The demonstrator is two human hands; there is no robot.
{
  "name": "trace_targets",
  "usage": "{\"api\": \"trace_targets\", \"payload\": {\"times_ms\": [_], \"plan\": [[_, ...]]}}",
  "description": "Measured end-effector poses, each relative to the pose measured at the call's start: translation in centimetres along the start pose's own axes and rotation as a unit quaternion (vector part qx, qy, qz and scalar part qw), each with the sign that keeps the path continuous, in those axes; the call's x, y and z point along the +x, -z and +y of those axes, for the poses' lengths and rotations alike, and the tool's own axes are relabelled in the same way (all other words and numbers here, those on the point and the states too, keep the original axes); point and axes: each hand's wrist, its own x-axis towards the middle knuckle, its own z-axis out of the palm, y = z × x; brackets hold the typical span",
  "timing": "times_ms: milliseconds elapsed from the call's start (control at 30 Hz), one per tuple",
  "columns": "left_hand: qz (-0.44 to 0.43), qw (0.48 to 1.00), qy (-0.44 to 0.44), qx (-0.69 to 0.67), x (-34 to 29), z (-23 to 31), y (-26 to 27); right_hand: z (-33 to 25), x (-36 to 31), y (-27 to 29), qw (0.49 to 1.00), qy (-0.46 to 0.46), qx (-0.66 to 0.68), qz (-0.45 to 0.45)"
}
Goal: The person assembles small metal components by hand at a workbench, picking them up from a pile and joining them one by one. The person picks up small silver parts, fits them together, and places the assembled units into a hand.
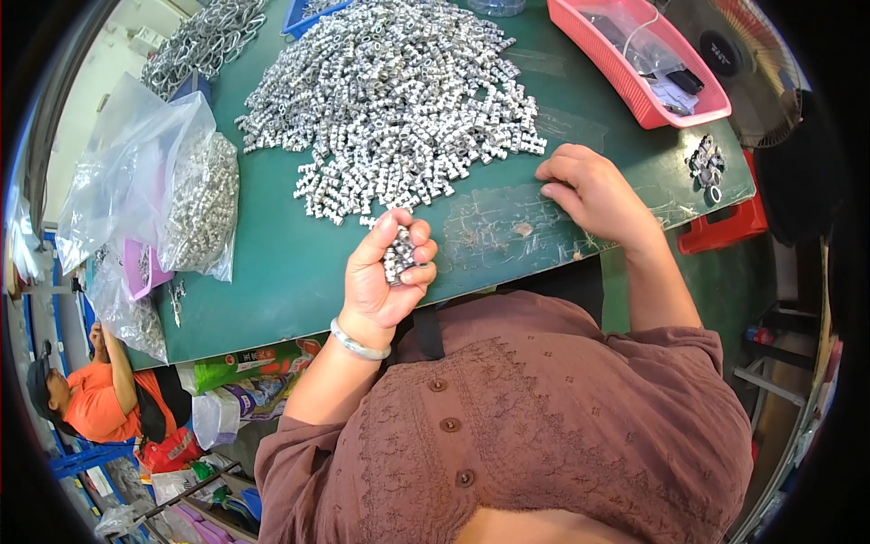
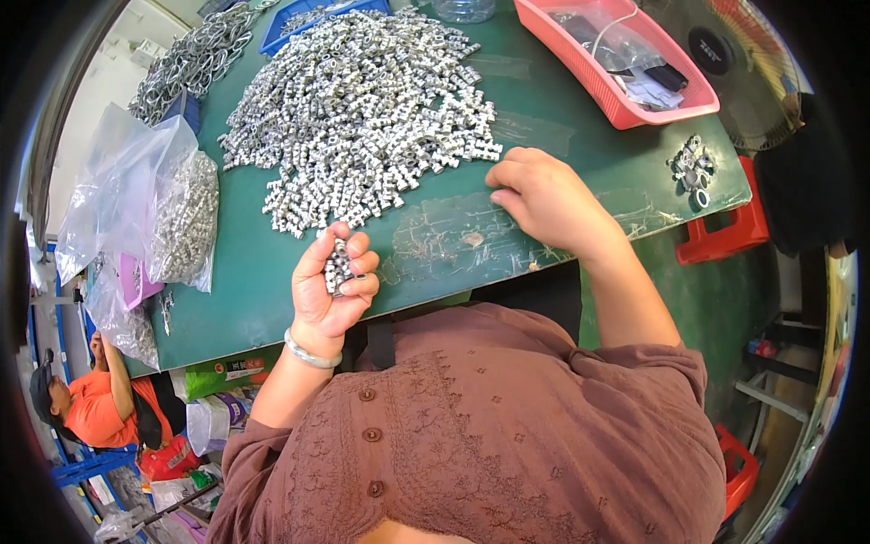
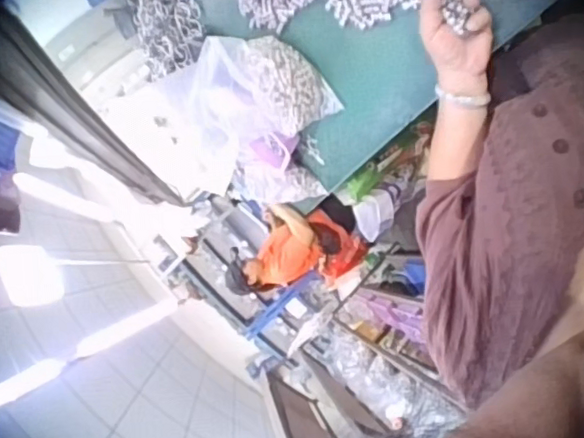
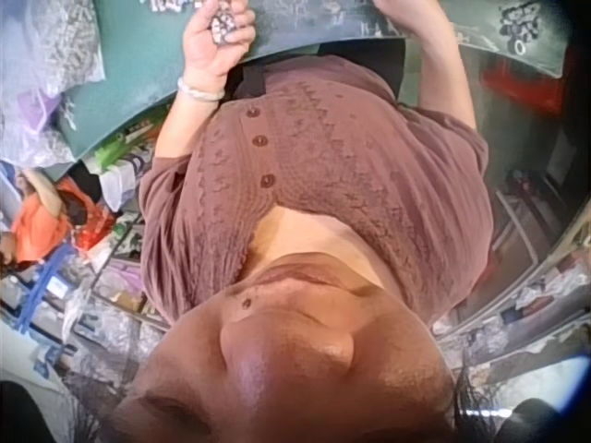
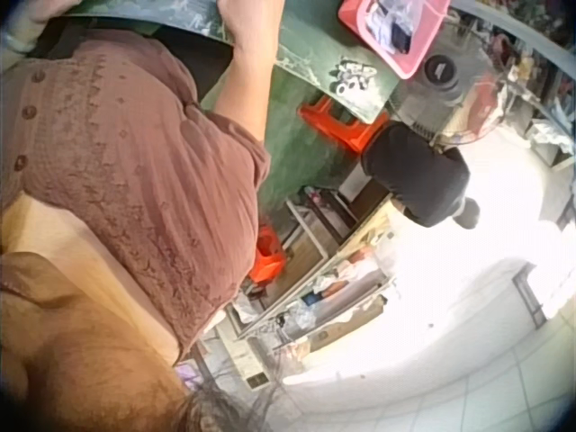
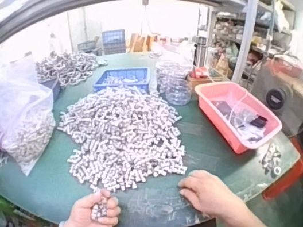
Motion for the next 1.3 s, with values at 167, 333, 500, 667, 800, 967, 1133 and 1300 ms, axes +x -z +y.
{"api": "trace_targets", "payload": {"times_ms": [167,333,500,667,800,967,1133,1300], "plan": [[-0.003,0.999,-0.040,0.033,-0.2,0.8,0.3,-0.3,2.7,-2.5,0.997,-0.018,-0.070,0.031],[0.065,0.995,-0.064,0.039,-0.6,0.5,0.6,0.0,4.1,-3.5,0.990,-0.020,-0.136,0.040],[0.041,0.995,-0.063,0.066,-0.5,0.0,0.5,-0.2,3.6,-3.4,0.995,-0.008,-0.088,0.045],[0.047,0.989,-0.055,0.132,-0.3,-0.3,-0.1,-2.5,3.3,-2.7,0.984,-0.082,0.152,-0.039],[0.087,0.971,-0.073,0.212,0.3,-0.9,-1.5,-5.2,3.4,-3.1,0.935,-0.091,0.317,-0.131],[0.093,0.968,-0.082,0.217,0.2,-0.8,-1.6,-7.3,3.7,-4.2,0.912,-0.081,0.386,-0.116],[0.073,0.996,-0.033,0.036,-0.3,0.2,-0.2,-6.7,4.7,-5.2,0.975,0.021,0.222,-0.012],[0.034,0.999,-0.024,-0.021,-0.9,1.0,0.5,-6.7,5.1,-7.4,0.995,0.077,0.000,-0.056]]}}
